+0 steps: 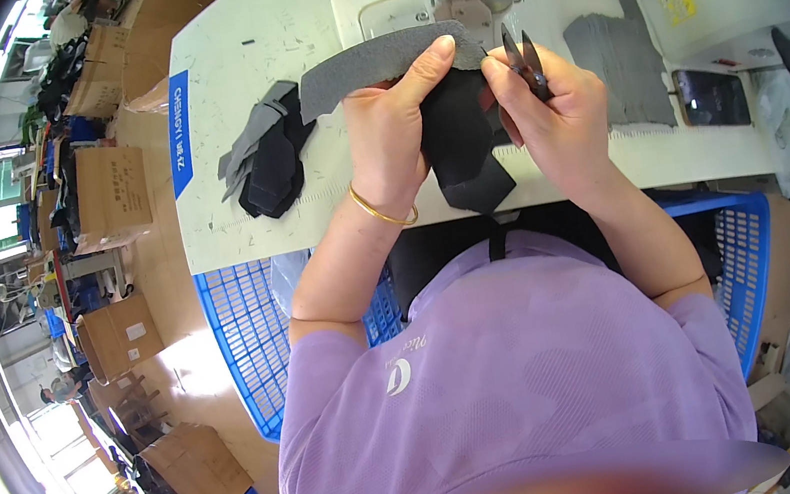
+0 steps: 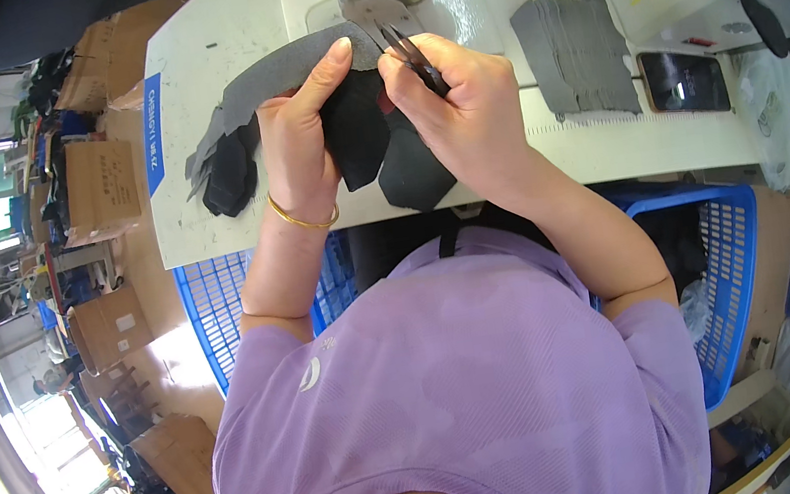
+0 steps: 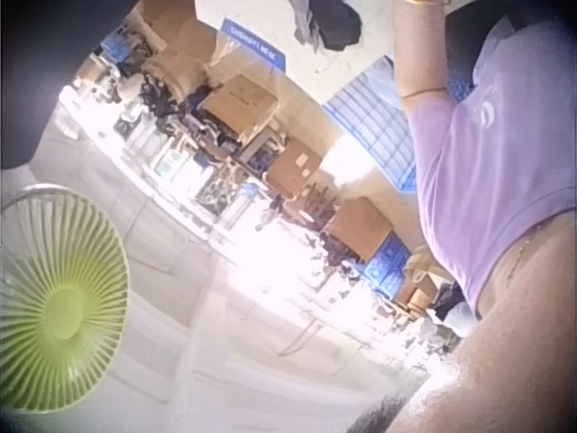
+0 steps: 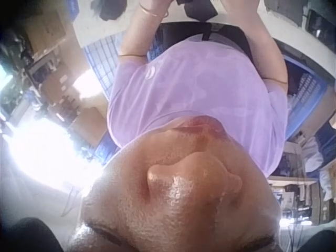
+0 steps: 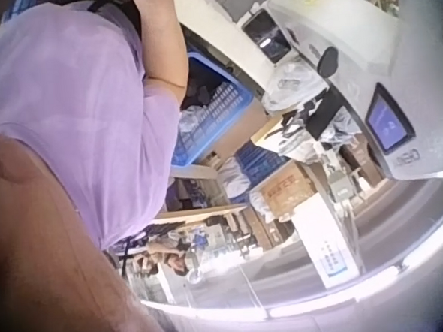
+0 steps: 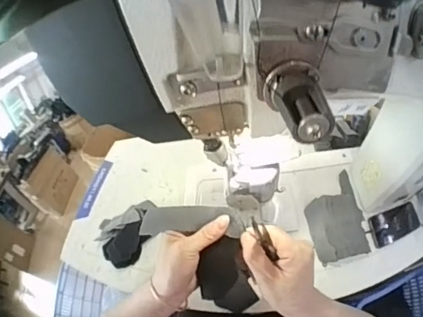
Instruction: Use a sewing machine to stitch together pieces of black material for shoe manufacturing.
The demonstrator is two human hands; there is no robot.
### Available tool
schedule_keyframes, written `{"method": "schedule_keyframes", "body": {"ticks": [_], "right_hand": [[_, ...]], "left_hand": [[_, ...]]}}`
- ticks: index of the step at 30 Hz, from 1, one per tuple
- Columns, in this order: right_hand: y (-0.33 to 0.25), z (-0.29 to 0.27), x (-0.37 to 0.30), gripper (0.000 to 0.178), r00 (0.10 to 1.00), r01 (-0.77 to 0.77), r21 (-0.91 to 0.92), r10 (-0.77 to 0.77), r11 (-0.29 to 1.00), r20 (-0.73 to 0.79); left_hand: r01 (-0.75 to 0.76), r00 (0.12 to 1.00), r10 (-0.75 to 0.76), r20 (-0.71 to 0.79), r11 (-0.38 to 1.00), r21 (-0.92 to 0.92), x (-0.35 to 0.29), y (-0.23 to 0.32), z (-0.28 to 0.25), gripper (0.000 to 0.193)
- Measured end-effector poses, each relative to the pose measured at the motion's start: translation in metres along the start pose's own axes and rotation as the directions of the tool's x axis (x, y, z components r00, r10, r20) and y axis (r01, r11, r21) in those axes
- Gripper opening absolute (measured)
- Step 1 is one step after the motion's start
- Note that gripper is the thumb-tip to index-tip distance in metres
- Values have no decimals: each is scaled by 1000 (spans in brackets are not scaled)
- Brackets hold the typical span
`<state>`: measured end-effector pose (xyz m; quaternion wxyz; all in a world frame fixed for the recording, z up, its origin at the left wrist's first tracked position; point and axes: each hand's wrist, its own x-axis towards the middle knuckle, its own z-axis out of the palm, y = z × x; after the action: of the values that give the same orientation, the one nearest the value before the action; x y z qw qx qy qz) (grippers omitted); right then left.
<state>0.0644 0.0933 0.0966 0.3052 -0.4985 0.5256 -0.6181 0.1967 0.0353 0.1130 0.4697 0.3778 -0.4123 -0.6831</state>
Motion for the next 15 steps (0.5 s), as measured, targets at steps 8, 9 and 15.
{"method": "schedule_keyframes", "body": {"ticks": [8,9,15], "right_hand": [[-12,10,29,26,995,-76,84,81,994,-55],[-14,10,32,26,996,-72,84,76,994,-56],[-15,10,43,32,996,-63,132,71,989,-61]], "left_hand": [[16,998,-16,65,1000,-2,36,26,1,14],[26,996,-26,81,1000,12,40,29,2,14],[8,990,-17,141,998,58,52,39,7,16]]}}
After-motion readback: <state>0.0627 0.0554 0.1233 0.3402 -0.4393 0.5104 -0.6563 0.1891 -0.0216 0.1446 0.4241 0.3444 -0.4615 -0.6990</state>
